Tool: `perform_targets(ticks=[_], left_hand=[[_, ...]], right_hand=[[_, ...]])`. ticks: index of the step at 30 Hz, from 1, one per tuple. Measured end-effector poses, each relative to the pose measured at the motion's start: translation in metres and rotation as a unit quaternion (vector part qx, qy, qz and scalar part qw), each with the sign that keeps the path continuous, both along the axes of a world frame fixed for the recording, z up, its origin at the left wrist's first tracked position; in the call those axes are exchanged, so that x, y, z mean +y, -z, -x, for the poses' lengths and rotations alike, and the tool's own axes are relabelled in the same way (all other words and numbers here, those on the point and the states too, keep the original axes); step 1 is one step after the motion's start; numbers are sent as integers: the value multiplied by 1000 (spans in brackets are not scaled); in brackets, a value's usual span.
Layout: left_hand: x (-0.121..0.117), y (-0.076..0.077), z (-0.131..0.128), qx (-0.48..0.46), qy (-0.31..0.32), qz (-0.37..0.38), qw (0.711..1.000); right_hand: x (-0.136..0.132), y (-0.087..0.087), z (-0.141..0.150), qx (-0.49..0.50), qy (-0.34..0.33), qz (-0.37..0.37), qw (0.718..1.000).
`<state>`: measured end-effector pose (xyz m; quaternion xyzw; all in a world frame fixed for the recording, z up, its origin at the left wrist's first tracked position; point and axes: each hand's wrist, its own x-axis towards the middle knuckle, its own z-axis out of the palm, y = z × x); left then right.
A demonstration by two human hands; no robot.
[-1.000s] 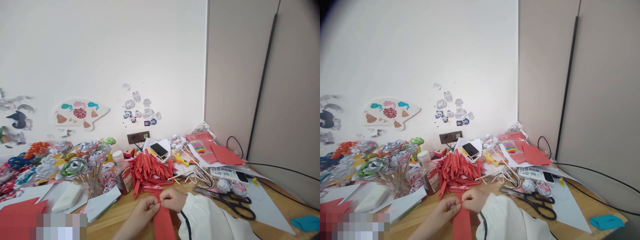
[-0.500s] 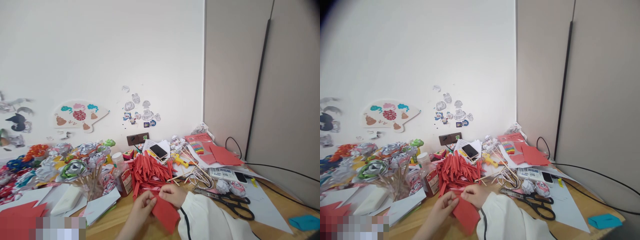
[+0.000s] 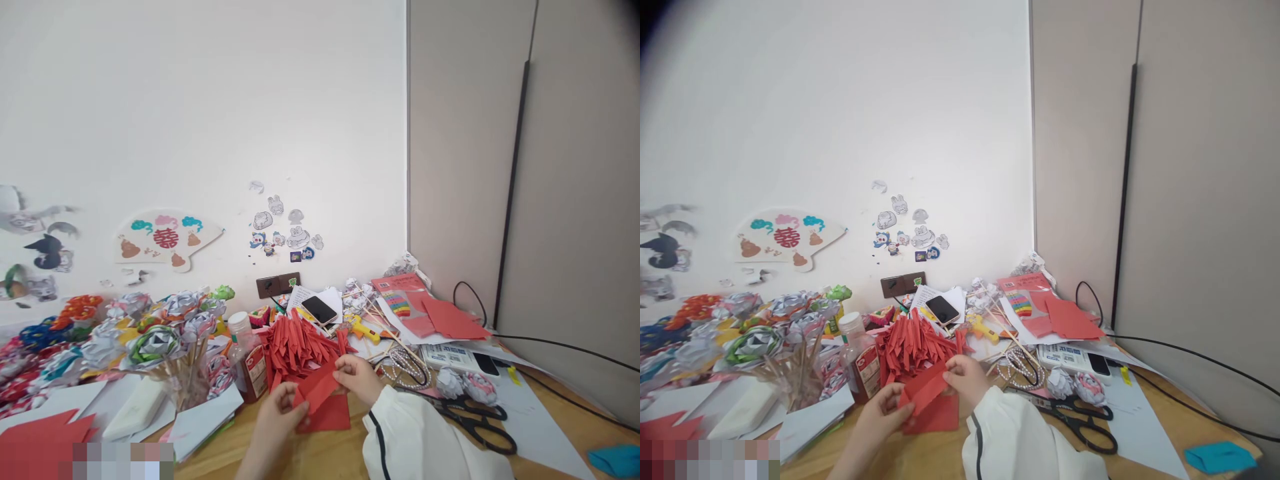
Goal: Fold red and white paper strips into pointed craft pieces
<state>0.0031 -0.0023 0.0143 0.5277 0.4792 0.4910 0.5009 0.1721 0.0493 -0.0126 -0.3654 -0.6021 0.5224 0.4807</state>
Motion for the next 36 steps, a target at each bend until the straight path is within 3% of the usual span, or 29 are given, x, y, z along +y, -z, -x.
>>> perform_targets(ticks=[3,6,10,14,22,27,36], left_hand=[[-6,2,-6,62,57,-33,996],[-9,4,-9,116,66,-63,989],[-6,10,-7,144,33,-85,985],[-2,13,-4,131,25,-83,987],[-8,4,-8,134,42,-77,987],[-9,5,-10,145,39,-58,987],[-10,4,-11,160,47,-69,984]], right_hand=[[-6,0,2,-76,40,-84,993],[-12,1,7,-125,30,-123,984],[-14,5,14,-27,-66,-43,997],[-12,9,15,60,-145,47,987],[-10,12,14,23,-118,43,992],[-10,11,13,18,-118,5,993],[-12,10,14,13,-107,12,994]])
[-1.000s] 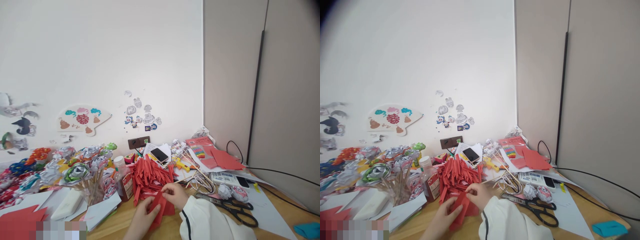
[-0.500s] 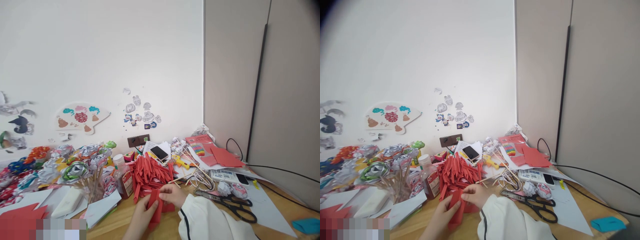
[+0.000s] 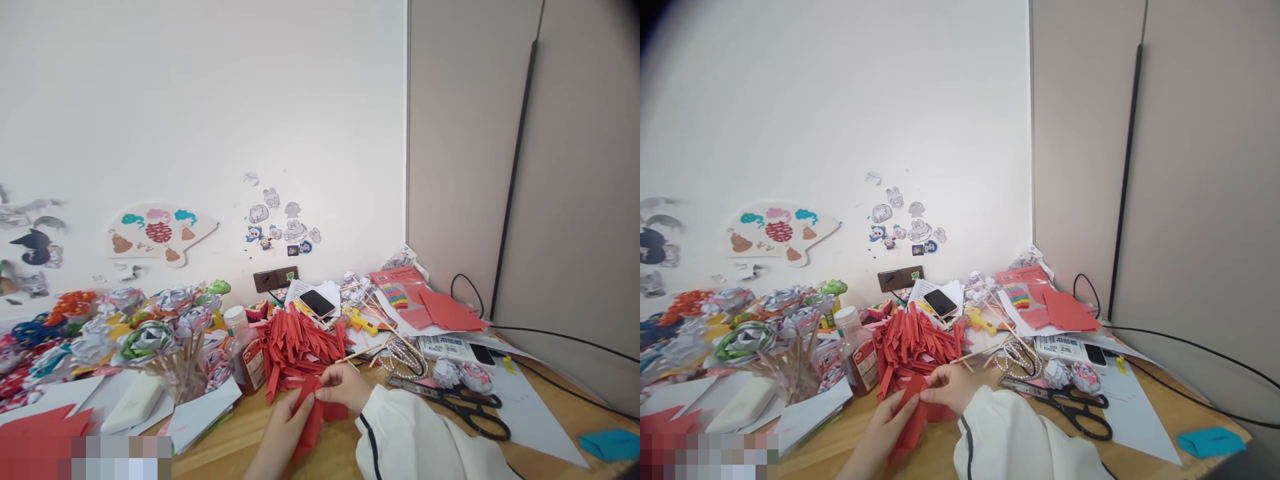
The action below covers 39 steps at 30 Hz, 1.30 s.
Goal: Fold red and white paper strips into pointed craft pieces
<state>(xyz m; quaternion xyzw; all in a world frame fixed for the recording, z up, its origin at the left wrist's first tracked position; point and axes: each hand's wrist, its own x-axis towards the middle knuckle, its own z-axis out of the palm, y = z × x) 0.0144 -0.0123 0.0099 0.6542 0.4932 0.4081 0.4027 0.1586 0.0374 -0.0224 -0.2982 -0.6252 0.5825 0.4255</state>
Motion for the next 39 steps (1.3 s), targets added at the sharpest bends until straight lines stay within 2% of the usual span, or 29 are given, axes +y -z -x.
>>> perform_targets(ticks=[7,15,22,27,33,36,39], left_hand=[[1,0,1,39,-2,-25,999],[-2,2,0,47,-15,-45,998],[1,5,0,57,-21,-40,997],[1,5,0,27,-19,-34,999],[3,8,1,-12,-51,-14,999],[4,9,1,-58,-53,15,997],[4,8,3,-143,-91,88,982]], right_hand=[[1,-1,-2,-60,29,-29,997],[-6,-5,3,-119,112,-149,975],[-16,-11,7,-169,122,-219,953],[-18,-11,10,-174,152,-215,949],[-20,-10,10,-202,135,-233,942],[-19,-12,8,-219,127,-247,935],[-19,-16,6,-225,108,-260,933]])
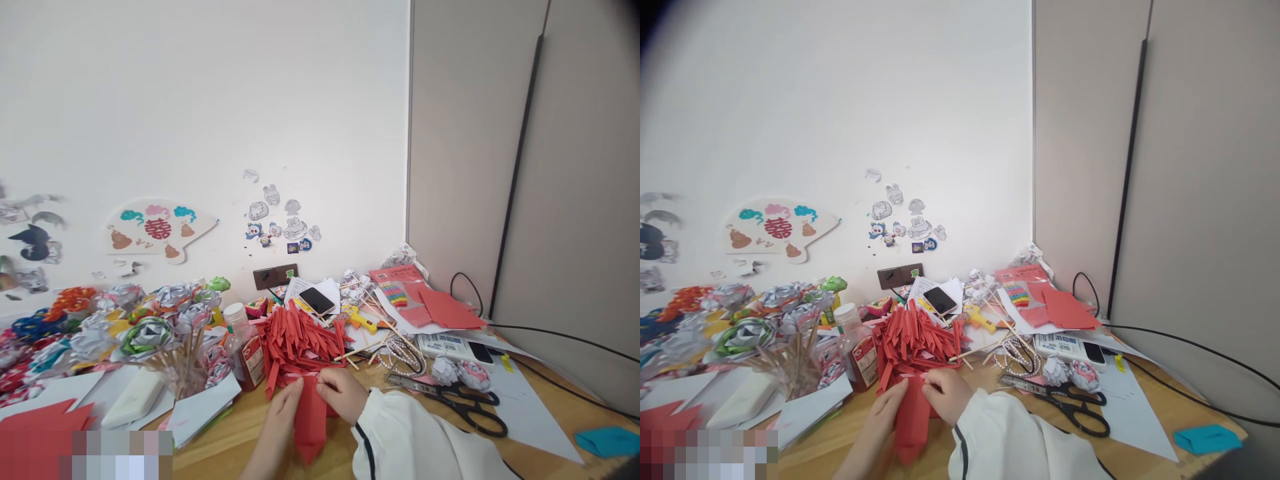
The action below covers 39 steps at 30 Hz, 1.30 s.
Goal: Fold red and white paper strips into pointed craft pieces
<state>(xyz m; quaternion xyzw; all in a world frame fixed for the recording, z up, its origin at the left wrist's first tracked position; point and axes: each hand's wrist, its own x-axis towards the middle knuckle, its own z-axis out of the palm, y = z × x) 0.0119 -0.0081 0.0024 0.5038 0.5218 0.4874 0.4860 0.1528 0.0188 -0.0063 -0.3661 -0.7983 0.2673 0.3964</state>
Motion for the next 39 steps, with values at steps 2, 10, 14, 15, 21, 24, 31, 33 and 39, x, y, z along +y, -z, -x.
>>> perform_targets(ticks=[2,10,14,15,21,24,31,33,39], left_hand=[[1,-1,1,-59,6,61,996],[3,-3,3,-79,95,106,987],[2,-6,4,-34,126,78,988],[1,-7,4,-23,132,74,988],[-2,-15,5,23,171,46,984],[-3,-18,5,42,180,42,982],[-6,-20,2,91,183,7,979],[-6,-18,2,102,184,14,977],[-1,-11,5,139,133,-75,978]], right_hand=[[-1,-2,-1,-6,-10,4,1000],[-1,-1,-5,-21,-24,0,999],[0,-3,-6,-17,-51,18,998],[0,-3,-7,-15,-60,25,998],[1,-4,-10,1,-100,64,993],[2,-4,-11,-1,-106,71,992],[3,-4,-13,-35,-125,60,990],[2,-3,-13,-45,-131,63,988],[3,1,-13,-9,-122,92,988]])
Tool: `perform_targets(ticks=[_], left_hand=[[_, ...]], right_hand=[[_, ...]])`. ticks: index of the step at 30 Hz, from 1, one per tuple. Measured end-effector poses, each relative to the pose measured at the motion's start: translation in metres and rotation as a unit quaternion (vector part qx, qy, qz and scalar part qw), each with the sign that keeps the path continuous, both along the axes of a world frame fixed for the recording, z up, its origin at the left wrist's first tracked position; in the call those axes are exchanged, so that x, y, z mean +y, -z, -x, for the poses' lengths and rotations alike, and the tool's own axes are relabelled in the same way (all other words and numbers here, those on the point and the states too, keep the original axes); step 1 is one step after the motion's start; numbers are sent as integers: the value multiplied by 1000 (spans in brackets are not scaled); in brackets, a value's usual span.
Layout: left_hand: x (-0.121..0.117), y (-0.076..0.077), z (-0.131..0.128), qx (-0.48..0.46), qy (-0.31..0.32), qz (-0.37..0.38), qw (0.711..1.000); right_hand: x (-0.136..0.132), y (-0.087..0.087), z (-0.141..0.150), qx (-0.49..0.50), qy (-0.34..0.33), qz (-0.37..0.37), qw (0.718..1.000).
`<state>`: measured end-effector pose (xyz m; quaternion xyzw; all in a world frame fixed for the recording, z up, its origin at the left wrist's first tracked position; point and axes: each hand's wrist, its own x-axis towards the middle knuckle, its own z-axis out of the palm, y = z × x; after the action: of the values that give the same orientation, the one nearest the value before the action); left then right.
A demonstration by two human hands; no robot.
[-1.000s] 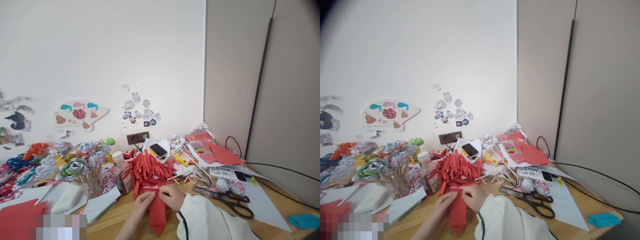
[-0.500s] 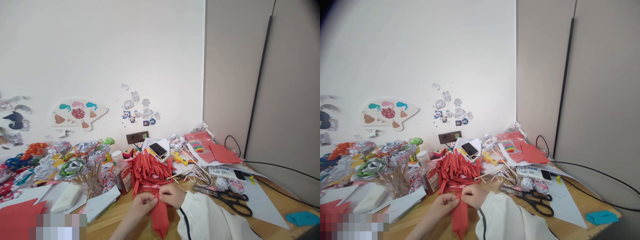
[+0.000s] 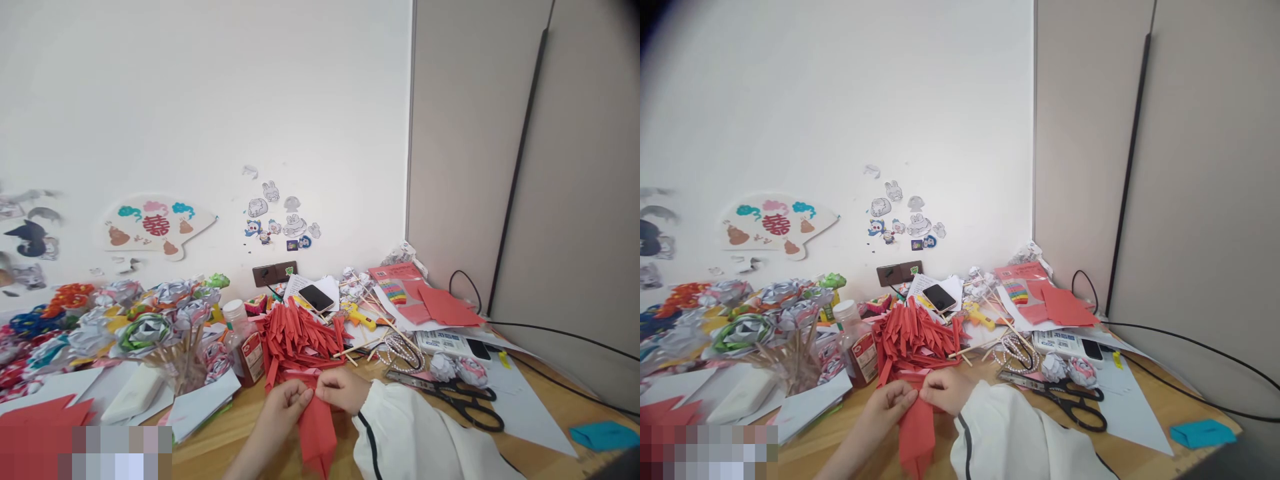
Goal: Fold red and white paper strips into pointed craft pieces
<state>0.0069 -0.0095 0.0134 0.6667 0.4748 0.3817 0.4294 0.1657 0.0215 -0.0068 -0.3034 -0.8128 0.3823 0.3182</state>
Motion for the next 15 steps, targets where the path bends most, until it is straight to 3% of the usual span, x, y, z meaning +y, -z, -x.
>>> perform_targets(ticks=[3,7,10,12,15], left_hand=[[1,2,0,6,-13,-5,1000],[0,4,-2,9,26,32,999],[1,2,-1,-22,-13,32,999],[3,-1,1,-70,-60,36,995],[7,-4,5,-154,-120,48,980]], right_hand=[[0,2,0,-4,12,16,1000],[3,4,1,-23,31,-37,999],[10,5,-3,-1,65,-27,998],[15,5,-7,30,72,5,997],[20,4,-10,82,24,120,989]])
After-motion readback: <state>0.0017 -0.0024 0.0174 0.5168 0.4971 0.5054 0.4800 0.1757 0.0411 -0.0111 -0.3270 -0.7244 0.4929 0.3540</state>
